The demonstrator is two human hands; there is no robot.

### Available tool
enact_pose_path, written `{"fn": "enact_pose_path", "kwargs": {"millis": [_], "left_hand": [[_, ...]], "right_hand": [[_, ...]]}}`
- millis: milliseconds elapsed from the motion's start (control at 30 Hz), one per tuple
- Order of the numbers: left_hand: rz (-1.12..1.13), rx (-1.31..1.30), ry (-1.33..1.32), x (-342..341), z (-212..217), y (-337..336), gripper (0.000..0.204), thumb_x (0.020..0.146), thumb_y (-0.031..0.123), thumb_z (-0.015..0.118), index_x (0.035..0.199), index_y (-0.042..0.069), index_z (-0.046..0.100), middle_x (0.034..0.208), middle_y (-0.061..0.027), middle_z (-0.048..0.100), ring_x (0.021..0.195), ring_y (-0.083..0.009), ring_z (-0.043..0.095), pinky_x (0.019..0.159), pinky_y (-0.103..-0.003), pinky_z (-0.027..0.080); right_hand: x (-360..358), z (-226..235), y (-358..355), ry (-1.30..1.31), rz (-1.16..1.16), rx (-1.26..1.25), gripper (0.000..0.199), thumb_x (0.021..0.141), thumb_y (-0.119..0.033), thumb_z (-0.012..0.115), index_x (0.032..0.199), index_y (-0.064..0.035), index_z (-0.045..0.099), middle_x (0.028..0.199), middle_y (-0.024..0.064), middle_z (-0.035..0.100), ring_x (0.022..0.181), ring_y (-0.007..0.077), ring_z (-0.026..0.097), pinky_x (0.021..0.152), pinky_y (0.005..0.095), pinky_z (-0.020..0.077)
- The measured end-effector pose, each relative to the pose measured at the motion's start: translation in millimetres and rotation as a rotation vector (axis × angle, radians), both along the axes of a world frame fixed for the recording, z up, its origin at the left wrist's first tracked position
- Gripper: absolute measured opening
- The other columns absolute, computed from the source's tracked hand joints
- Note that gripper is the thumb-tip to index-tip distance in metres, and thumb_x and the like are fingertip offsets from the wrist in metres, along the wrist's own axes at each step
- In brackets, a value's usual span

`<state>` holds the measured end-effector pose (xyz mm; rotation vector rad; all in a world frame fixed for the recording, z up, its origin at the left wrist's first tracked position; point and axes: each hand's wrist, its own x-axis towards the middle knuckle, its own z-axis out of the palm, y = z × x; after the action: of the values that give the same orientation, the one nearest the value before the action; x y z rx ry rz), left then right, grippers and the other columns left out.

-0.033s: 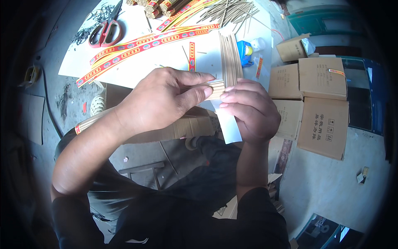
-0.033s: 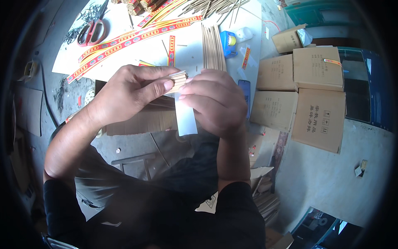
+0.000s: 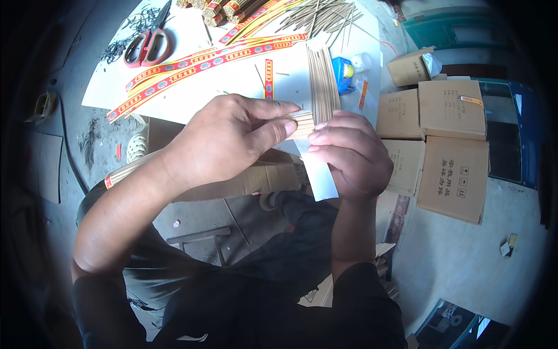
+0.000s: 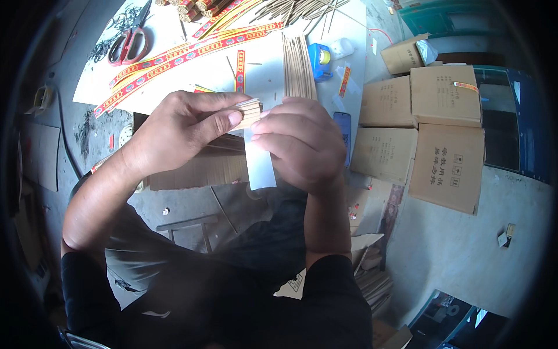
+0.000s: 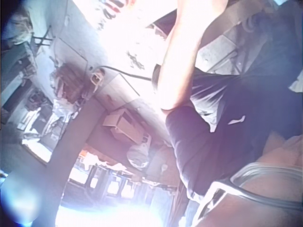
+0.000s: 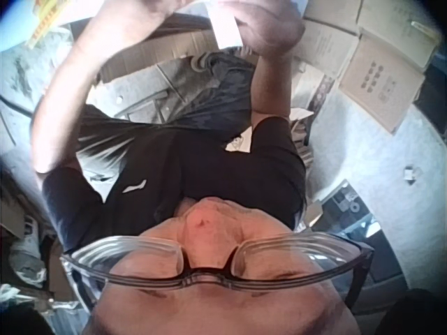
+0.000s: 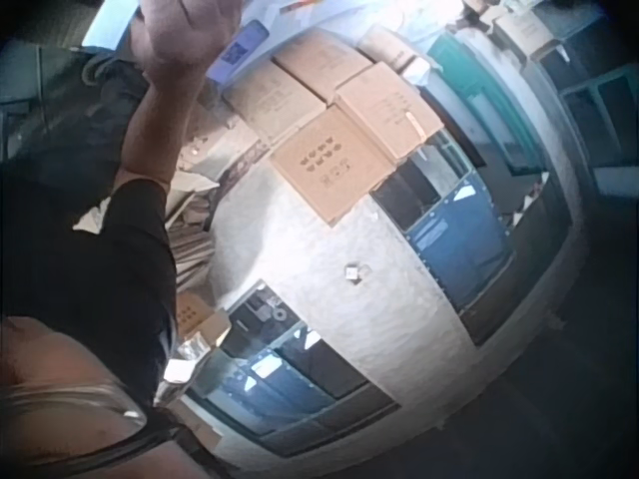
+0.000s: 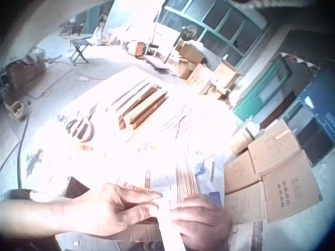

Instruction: The person gathers thin wooden sticks, aligns them into bundles, and wraps each bundle with a red and yellow decorative paper band. The person repeats this process multiple times, placing completed bundles on the table.

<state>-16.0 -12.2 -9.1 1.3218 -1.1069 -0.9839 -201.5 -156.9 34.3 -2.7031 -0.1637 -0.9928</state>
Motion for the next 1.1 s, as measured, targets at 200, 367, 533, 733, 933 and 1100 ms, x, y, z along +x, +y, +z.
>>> {"fn": "enact_pose_path", "kwargs": {"millis": [200, 367, 533, 733, 933, 1100], "left_hand": [[0.046, 0.082, -0.140, 0, 3, -1, 0.032, 0.104, 0.028, 0.068, 0.127, 0.007, 0.075, 0.099, -0.0160, 0.079, 0.086, -0.0208, 0.078, 0.084, -0.032, 0.059], [0.043, 0.089, -0.136, -1, 1, -1, 0.032, 0.103, 0.029, 0.068, 0.126, 0.009, 0.076, 0.100, -0.0156, 0.079, 0.087, -0.0224, 0.078, 0.085, -0.033, 0.059], [0.018, 0.101, -0.260, -9, 4, 3, 0.032, 0.103, 0.034, 0.068, 0.125, 0.013, 0.076, 0.104, -0.0136, 0.078, 0.094, -0.0300, 0.076, 0.087, -0.038, 0.060], [0.004, 0.041, -0.424, -14, 14, 11, 0.030, 0.102, 0.034, 0.066, 0.121, 0.013, 0.077, 0.097, -0.0142, 0.077, 0.091, -0.0341, 0.074, 0.084, -0.043, 0.060], [-0.062, 0.126, -0.461, -7, 27, 11, 0.030, 0.103, 0.031, 0.064, 0.121, 0.011, 0.076, 0.090, -0.0176, 0.076, 0.087, -0.0373, 0.073, 0.082, -0.047, 0.059], [-0.079, -0.048, -0.439, -2, 17, 11, 0.037, 0.101, 0.029, 0.065, 0.125, 0.002, 0.072, 0.086, -0.0203, 0.074, 0.088, -0.0394, 0.073, 0.082, -0.048, 0.058]], "right_hand": [[-3, 0, 1, 0.052, -0.045, -0.048, 0.006, 0.077, -0.003, 0.079, 0.078, -0.0066, 0.074, 0.093, 0.0043, 0.075, 0.088, 0.0229, 0.073, 0.088, 0.0447, 0.0591], [-5, -4, -1, 0.055, -0.041, -0.047, 0.010, 0.074, -0.008, 0.082, 0.080, -0.0058, 0.074, 0.093, 0.0056, 0.075, 0.089, 0.0238, 0.073, 0.087, 0.0446, 0.0593], [-2, -7, -4, 0.035, -0.033, -0.060, 0.014, 0.074, -0.010, 0.083, 0.081, -0.0046, 0.072, 0.098, 0.0090, 0.077, 0.093, 0.0282, 0.074, 0.087, 0.0451, 0.0597], [1, -4, -5, 0.145, 0.002, 0.068, 0.015, 0.079, -0.006, 0.082, 0.085, -0.0017, 0.070, 0.106, 0.0161, 0.079, 0.100, 0.0336, 0.076, 0.092, 0.0463, 0.0601], [1, -14, -4, 0.116, 0.007, 0.182, 0.014, 0.083, -0.003, 0.080, 0.089, 0.0009, 0.069, 0.098, 0.0167, 0.079, 0.091, 0.0311, 0.078, 0.093, 0.0465, 0.0616], [1, -14, -8, 0.099, -0.006, 0.230, 0.012, 0.084, 0.003, 0.079, 0.090, 0.0029, 0.069, 0.093, 0.0162, 0.078, 0.090, 0.0298, 0.078, 0.093, 0.0468, 0.0619]]}}
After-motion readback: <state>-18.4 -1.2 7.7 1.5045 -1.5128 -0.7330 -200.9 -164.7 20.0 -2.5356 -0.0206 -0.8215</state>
